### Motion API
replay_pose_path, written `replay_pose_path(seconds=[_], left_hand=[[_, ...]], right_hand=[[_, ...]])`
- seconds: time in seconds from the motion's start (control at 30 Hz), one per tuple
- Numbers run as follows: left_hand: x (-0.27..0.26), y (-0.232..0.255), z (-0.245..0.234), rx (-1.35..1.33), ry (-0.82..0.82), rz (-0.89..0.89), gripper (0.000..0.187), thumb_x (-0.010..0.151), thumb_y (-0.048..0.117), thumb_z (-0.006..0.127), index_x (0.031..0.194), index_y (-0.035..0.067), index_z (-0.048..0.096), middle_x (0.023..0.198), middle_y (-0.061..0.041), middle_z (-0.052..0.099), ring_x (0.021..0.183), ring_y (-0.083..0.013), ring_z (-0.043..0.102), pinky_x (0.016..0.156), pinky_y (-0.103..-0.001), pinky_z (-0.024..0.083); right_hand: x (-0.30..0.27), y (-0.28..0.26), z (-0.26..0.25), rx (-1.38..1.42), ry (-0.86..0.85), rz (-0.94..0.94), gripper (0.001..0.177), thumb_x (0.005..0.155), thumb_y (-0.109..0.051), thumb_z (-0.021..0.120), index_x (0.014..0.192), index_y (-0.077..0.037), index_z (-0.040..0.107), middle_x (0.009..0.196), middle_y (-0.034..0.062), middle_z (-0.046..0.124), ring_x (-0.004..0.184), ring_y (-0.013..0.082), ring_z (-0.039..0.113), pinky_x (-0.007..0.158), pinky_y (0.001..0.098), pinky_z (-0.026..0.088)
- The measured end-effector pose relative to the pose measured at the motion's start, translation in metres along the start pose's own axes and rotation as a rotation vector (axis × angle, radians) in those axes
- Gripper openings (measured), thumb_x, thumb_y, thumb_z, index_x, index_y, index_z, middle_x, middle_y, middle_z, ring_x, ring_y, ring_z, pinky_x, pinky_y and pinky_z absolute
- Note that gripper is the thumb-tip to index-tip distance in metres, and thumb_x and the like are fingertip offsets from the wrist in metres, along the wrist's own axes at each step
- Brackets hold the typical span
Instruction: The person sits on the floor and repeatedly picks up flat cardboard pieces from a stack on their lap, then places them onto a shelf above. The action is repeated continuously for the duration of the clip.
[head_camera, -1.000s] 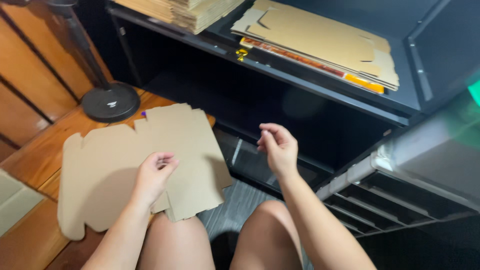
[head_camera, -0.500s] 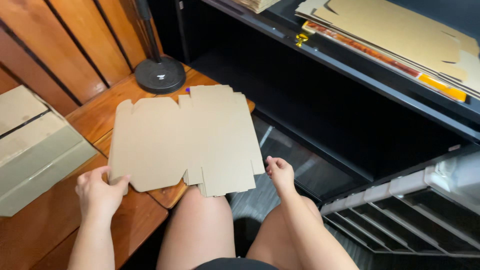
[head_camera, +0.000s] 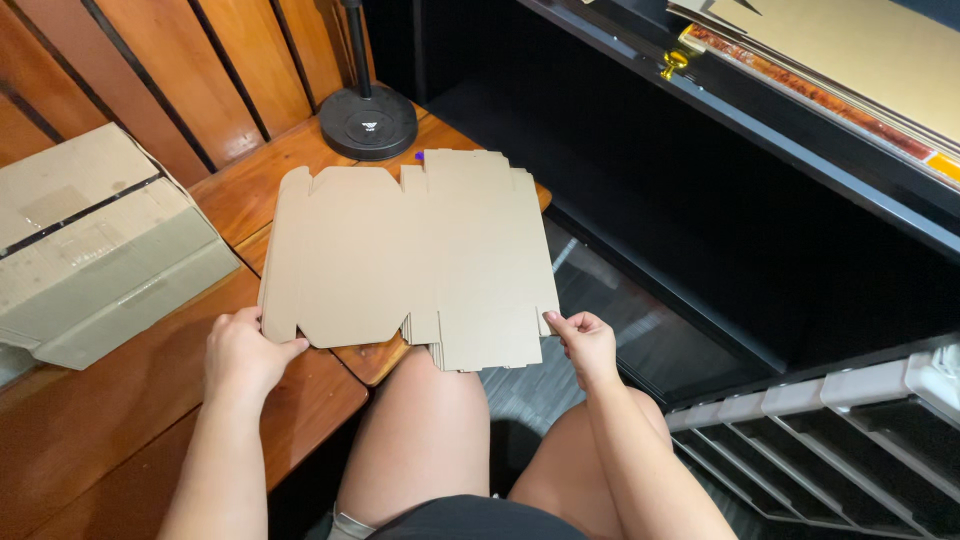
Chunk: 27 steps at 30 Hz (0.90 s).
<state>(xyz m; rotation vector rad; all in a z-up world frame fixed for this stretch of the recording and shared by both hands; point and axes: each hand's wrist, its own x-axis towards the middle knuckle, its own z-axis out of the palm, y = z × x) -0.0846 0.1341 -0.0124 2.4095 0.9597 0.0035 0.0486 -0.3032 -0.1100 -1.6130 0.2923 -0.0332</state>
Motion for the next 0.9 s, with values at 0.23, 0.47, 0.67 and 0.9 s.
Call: replay_pose_path(seconds=[0.23,0.47,0.67,0.9], left_hand=[[0.022,-0.018,0.026,0.038,0.032,0.008,0.084,0.071,0.040,0.091,0.143,0.005,0.065,0.131,-0.015,0.063,0.129,-0.0371,0.061,0.104,-0.046,0.052],[0.013,-0.012,0.020,0.063,0.028,0.007,0.081,0.076,0.042,0.086,0.144,0.003,0.065,0.134,-0.017,0.062,0.129,-0.0385,0.061,0.105,-0.047,0.051],[0.009,-0.007,0.016,0.054,0.047,0.012,0.074,0.078,0.038,0.084,0.140,-0.001,0.067,0.130,-0.020,0.064,0.127,-0.0405,0.062,0.103,-0.048,0.052],[0.017,-0.011,0.020,0.035,0.052,0.025,0.075,0.077,0.037,0.085,0.138,-0.002,0.068,0.130,-0.021,0.064,0.127,-0.0400,0.062,0.104,-0.048,0.053]], right_hand=[[0.006,0.007,0.000,0.021,-0.006,0.022,0.036,0.080,-0.018,0.094,0.071,-0.002,0.062,0.049,0.0081,0.054,0.040,0.0093,0.047,0.039,0.0186,0.038],[0.009,0.011,-0.001,0.102,-0.032,0.049,0.035,0.081,-0.016,0.094,0.070,-0.004,0.062,0.049,0.0053,0.051,0.040,0.0079,0.045,0.039,0.0178,0.036],[0.010,0.011,-0.002,0.157,-0.047,0.047,0.033,0.082,-0.014,0.093,0.073,-0.003,0.063,0.050,0.0060,0.051,0.040,0.0079,0.045,0.039,0.0185,0.037],[0.011,0.014,-0.004,0.176,-0.044,0.020,0.030,0.083,-0.011,0.091,0.078,0.000,0.064,0.052,0.0075,0.053,0.040,0.0085,0.047,0.039,0.0193,0.039]])
